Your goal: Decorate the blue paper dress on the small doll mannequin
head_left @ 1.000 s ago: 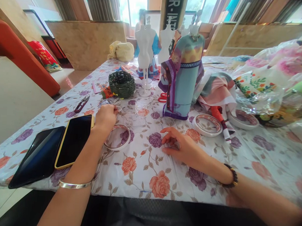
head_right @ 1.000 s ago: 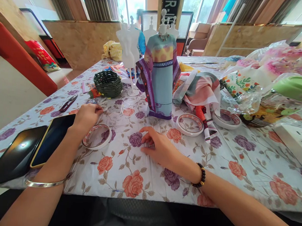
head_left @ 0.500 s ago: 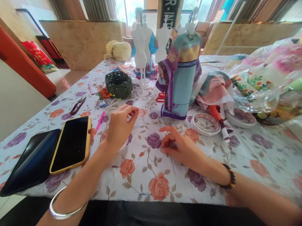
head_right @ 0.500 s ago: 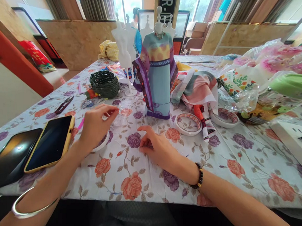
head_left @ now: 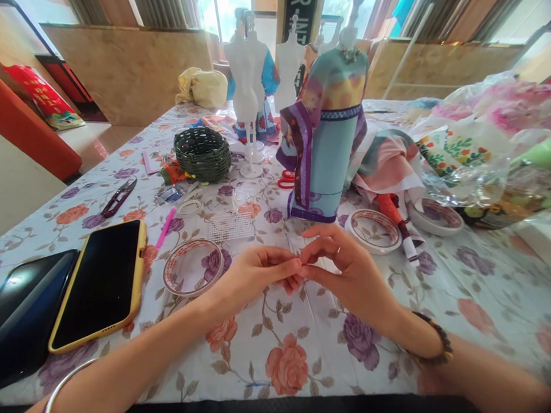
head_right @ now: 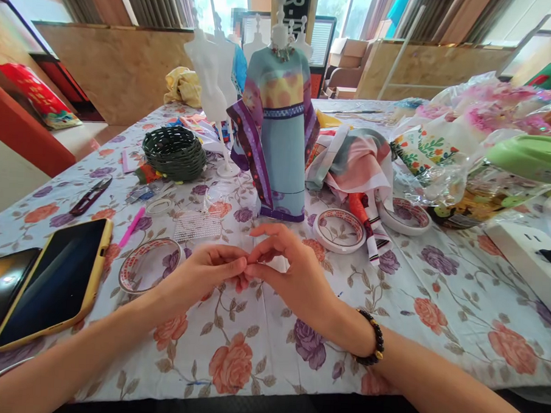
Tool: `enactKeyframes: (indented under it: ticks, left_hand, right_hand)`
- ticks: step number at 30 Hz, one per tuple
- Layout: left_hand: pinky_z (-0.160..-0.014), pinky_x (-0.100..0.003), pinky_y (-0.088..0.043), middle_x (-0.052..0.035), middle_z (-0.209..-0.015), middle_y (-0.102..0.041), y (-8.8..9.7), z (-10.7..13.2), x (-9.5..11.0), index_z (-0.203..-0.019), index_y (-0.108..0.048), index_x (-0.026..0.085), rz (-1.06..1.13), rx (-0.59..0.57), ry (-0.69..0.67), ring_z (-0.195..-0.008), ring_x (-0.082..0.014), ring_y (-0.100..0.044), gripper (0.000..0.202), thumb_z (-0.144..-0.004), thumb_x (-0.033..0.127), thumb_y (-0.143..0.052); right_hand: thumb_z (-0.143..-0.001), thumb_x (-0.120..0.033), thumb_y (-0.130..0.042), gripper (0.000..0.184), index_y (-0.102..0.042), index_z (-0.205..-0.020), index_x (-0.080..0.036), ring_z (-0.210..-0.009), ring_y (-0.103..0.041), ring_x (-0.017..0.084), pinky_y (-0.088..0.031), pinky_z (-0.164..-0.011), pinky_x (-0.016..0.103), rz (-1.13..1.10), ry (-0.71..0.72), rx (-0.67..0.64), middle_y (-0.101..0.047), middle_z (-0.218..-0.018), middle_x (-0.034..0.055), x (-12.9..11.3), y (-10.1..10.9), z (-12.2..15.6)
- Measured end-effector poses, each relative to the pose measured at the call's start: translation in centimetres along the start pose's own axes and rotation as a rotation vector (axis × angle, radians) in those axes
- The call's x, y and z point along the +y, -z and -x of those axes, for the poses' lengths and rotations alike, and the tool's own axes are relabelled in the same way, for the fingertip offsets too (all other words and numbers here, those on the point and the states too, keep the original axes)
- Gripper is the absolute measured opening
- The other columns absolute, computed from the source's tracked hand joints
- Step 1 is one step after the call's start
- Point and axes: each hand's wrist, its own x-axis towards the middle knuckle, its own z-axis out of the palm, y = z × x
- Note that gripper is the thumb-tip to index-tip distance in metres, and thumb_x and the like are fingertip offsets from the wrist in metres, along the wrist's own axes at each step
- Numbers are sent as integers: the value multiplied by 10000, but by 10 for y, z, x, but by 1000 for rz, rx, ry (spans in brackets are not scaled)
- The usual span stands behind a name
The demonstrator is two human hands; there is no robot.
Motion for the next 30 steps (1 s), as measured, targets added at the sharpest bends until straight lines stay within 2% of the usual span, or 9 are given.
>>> enactKeyframes:
  ticks: [3,7,10,14,18,21,24,27,30]
  left_hand:
    - [-612,-205,-437,-14,-649,-648,1,-2,-6,-701,-711,138,93,-15,53,-607,-80,-567,278,-723,414,-744]
    - [-585,-191,-424,-11,-625,-655,5,-2,-10,-697,-729,147,106,-13,102,-577,-70,-561,243,-694,386,-769]
    - [-586,-195,-433,-6,-615,-657,4,1,-8,-689,-732,154,60,6,99,-554,-68,-550,191,-701,342,-762]
    - [-604,-188,-446,3,-621,-663,-1,5,-3,-721,-743,161,-42,98,48,-575,-72,-567,103,-726,264,-734]
    - [-633,-162,-453,10,-625,-669,-4,5,-3,-769,-756,169,3,141,17,-602,-60,-579,74,-760,226,-710]
    - [-653,-148,-460,3,-675,-689,-2,3,-5,-798,-759,171,126,127,16,-643,-55,-600,90,-767,248,-724]
    - [-650,-139,-463,1,-710,-695,0,2,-5,-805,-756,172,263,94,58,-656,-49,-608,127,-738,279,-763]
    - [-618,-131,-459,0,-713,-688,-1,3,-4,-819,-754,160,348,67,104,-628,-40,-598,188,-694,292,-802]
    - [-592,-128,-452,-3,-706,-676,-3,3,-3,-790,-744,134,383,52,133,-609,-35,-583,208,-674,290,-818]
  right_hand:
    - [-810,-142,-652,284,-516,-1032,-254,-718,-626,93,-497,-752,259,101,42,-11,-655,-771,-67,-2,0,1]
    - [-803,-120,-669,264,-544,-996,-251,-749,-636,84,-498,-743,220,259,113,-23,-671,-796,-70,-6,2,1]
    - [-803,-125,-677,211,-563,-941,-236,-772,-645,93,-506,-734,211,392,208,-32,-681,-824,-54,-5,5,1]
    - [-836,-158,-654,214,-571,-1017,-236,-829,-652,121,-517,-765,236,611,345,2,-683,-858,-26,-1,7,2]
    - [-878,-126,-589,201,-567,-1041,-241,-854,-644,120,-520,-763,233,707,424,-7,-682,-905,-14,-1,6,4]
    - [-872,-154,-608,181,-576,-1027,-242,-855,-637,122,-521,-773,246,662,363,26,-676,-925,-13,-6,5,5]
    - [-877,-246,-611,113,-603,-990,-255,-836,-637,128,-536,-756,266,444,206,71,-670,-947,-4,-14,5,4]
    - [-897,-308,-574,89,-647,-935,-273,-947,-639,140,-545,-799,263,179,69,48,-673,-1032,8,-19,9,3]
    - [-889,-348,-583,134,-686,-851,-271,-1020,-630,154,-526,-878,282,69,-48,4,-669,-1092,11,-20,12,2]
